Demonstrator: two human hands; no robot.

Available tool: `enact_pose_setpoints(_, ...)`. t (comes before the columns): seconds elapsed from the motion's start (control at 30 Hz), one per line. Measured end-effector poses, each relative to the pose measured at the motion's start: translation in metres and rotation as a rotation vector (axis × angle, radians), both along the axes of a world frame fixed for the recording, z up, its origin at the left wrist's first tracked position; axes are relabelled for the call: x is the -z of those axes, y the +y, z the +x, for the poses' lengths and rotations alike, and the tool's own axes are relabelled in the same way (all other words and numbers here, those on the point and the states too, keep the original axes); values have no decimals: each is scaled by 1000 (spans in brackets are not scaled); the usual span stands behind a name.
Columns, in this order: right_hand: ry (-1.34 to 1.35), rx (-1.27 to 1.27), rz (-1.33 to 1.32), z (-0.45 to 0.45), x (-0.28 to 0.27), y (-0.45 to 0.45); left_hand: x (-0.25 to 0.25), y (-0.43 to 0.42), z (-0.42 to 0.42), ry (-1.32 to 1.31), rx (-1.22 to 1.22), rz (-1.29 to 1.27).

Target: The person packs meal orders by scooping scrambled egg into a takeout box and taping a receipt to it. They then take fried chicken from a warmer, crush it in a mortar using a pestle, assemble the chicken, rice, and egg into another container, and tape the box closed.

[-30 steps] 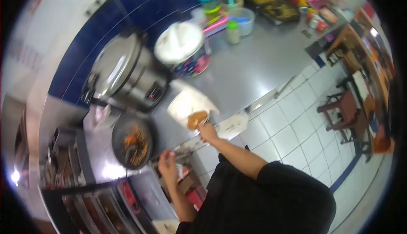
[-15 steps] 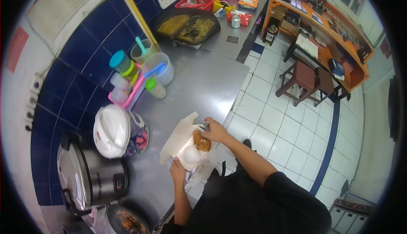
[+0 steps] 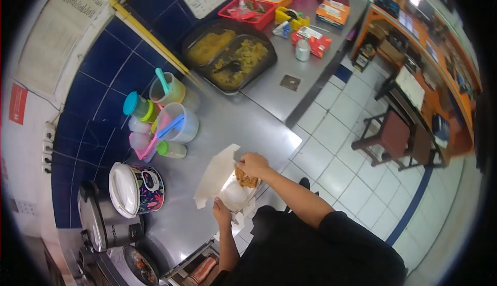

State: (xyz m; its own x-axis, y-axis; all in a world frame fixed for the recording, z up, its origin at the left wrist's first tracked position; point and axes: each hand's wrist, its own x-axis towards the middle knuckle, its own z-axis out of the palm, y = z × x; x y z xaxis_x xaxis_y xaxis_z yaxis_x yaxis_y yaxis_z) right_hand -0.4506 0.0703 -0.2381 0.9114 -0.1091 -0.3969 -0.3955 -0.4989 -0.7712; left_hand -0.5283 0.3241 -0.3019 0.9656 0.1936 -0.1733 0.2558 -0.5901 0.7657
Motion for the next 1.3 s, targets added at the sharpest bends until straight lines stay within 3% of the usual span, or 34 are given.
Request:
enact_pose_setpoints(0.2,-42,-155,69,24,52,-85,-4,-60,16,89,-129,-106)
enact_pose_setpoints(0.27,-67,93,-18,49,58,-141,0,-78,34,72,-136,-163)
enact_pose_setpoints(0.3,-201,285,-192,59,47,-170,3,-86,44,47,-124,-217)
enact_pose_setpoints(0.33,-485,276,-485,73,56,-208,4,-93,55,59,-148,-231)
enact_pose_setpoints(0.4,-671,317,-1026,97,37,-255,6,-113,90,39,-46,-177)
enact_pose_setpoints(0.43,-681,272,-1044,106,42,-278,-2,-127,107,52,-36,-223)
enact_pose_setpoints(0.5,-396,-11,-1011,122,62,-312,-14,-149,138,67,-16,-238)
enact_pose_setpoints(0.63,-173,-208,-1061,118,59,-314,-14,-177,185,61,48,-105)
enact_pose_setpoints(0.7,-443,-205,-880,104,24,-288,-18,-189,196,94,41,-102)
enact_pose_setpoints(0.77,-744,-398,-720,105,-17,-244,-21,-198,203,124,28,-98)
enact_pose_setpoints(0.83,-880,-535,-642,122,-41,-198,-24,-205,205,136,25,-90)
enact_pose_setpoints(0.93,-815,-726,-614,160,-50,-163,-29,-214,204,40,-18,-125)
enact_pose_setpoints(1.0,-873,-636,-576,181,-52,-164,-28,-213,206,41,-21,-63)
enact_pose_setpoints(1.03,-859,-502,-383,183,-51,-174,-31,-215,204,89,-66,-64)
enact_pose_setpoints(1.13,-183,57,296,183,-30,-244,-29,-224,197,179,-192,-94)
enact_pose_setpoints(1.17,132,125,469,191,-5,-284,-17,-228,192,52,-251,-101)
enact_pose_setpoints(1.2,175,77,465,197,12,-305,-10,-234,182,-65,-311,-97)
enact_pose_setpoints(1.27,402,303,965,211,38,-329,-34,-246,172,92,-550,-227)
enact_pose_setpoints(1.3,372,323,1125,221,46,-332,-45,-258,166,59,-676,-233)
